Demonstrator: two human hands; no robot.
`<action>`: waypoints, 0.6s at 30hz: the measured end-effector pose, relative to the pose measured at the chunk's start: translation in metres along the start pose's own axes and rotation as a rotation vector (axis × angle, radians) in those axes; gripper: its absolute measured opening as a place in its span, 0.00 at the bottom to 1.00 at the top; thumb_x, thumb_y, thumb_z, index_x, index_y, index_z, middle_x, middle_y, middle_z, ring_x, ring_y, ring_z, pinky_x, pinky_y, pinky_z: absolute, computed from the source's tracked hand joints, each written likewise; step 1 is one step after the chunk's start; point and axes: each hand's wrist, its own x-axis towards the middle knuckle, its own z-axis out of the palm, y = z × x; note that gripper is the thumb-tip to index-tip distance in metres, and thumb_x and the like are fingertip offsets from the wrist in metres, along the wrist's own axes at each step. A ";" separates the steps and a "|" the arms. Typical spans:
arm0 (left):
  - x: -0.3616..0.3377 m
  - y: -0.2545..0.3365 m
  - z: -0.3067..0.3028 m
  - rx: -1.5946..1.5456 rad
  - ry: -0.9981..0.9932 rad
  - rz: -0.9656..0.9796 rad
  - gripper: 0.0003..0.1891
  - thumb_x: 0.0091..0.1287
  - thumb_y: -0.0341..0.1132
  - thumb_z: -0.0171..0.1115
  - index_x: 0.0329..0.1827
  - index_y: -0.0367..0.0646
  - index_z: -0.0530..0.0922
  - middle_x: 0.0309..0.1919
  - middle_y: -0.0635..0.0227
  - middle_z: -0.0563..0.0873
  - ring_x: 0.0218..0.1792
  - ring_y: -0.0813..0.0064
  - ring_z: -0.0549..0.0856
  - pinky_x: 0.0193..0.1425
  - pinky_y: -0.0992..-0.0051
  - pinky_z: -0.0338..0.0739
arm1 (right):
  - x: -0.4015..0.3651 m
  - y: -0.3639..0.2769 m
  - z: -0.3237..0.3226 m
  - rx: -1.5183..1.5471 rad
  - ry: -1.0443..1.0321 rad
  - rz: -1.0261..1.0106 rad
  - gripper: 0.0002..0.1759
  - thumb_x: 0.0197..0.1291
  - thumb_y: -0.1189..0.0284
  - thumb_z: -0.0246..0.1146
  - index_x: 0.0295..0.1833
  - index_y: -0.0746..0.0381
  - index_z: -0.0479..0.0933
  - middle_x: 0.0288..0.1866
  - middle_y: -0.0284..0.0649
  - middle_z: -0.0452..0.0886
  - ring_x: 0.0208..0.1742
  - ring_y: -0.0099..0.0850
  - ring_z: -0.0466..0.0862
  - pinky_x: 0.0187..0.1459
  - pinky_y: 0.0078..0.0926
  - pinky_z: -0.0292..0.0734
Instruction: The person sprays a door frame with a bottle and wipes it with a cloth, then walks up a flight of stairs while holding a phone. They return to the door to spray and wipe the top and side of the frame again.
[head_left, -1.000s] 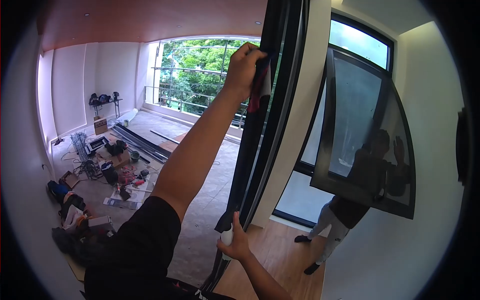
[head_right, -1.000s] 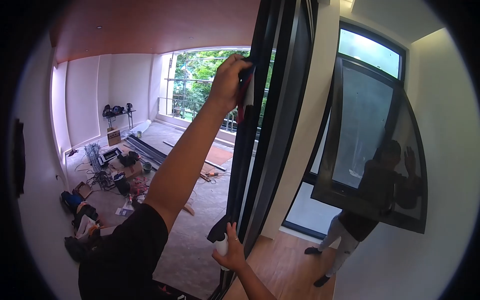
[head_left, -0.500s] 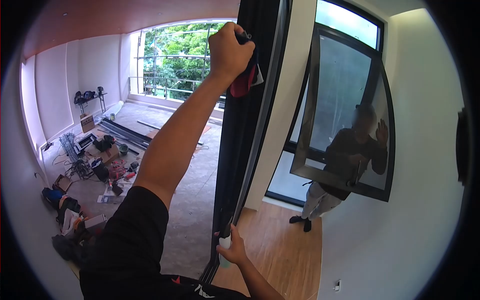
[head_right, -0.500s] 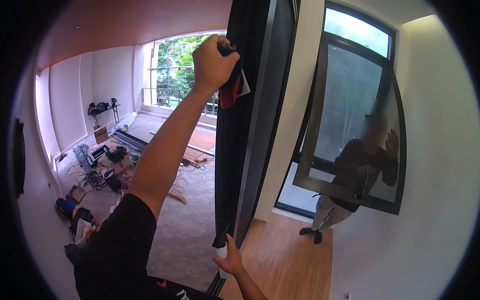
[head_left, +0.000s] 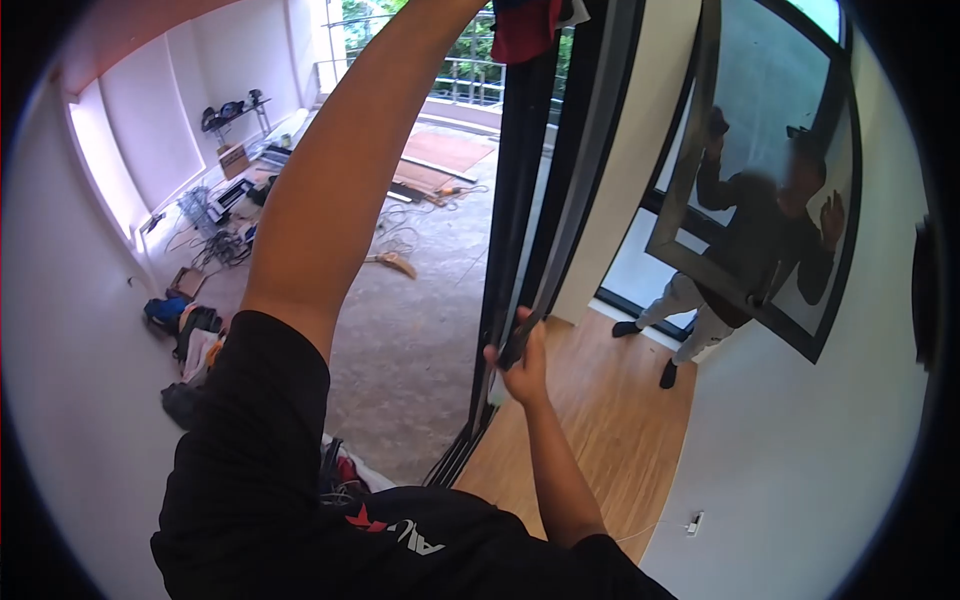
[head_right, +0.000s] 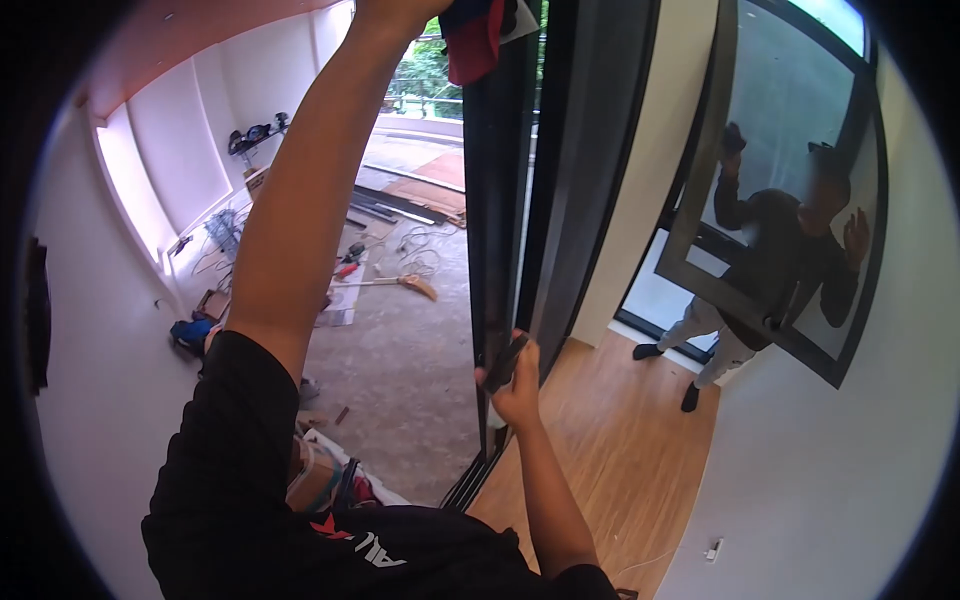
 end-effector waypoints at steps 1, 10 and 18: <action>0.001 -0.001 -0.009 -0.038 -0.005 0.019 0.15 0.60 0.34 0.73 0.46 0.33 0.85 0.43 0.48 0.90 0.45 0.51 0.90 0.53 0.63 0.84 | 0.010 -0.010 0.006 -0.029 0.031 -0.050 0.44 0.48 0.69 0.84 0.69 0.66 0.71 0.64 0.48 0.75 0.61 0.44 0.81 0.62 0.39 0.76; -0.208 -0.012 -0.095 -0.253 -0.142 -0.373 0.07 0.69 0.26 0.72 0.48 0.37 0.87 0.42 0.69 0.89 0.37 0.88 0.82 0.35 0.85 0.72 | 0.002 -0.047 0.036 -0.072 0.124 0.039 0.39 0.45 0.62 0.87 0.56 0.65 0.73 0.44 0.46 0.82 0.45 0.42 0.85 0.48 0.36 0.80; -0.219 0.011 -0.091 -0.484 0.088 -0.462 0.04 0.69 0.23 0.69 0.43 0.33 0.83 0.36 0.70 0.85 0.35 0.85 0.81 0.40 0.81 0.76 | -0.018 -0.045 0.039 -0.033 0.041 0.062 0.42 0.43 0.59 0.88 0.55 0.64 0.71 0.42 0.44 0.79 0.42 0.41 0.82 0.45 0.37 0.79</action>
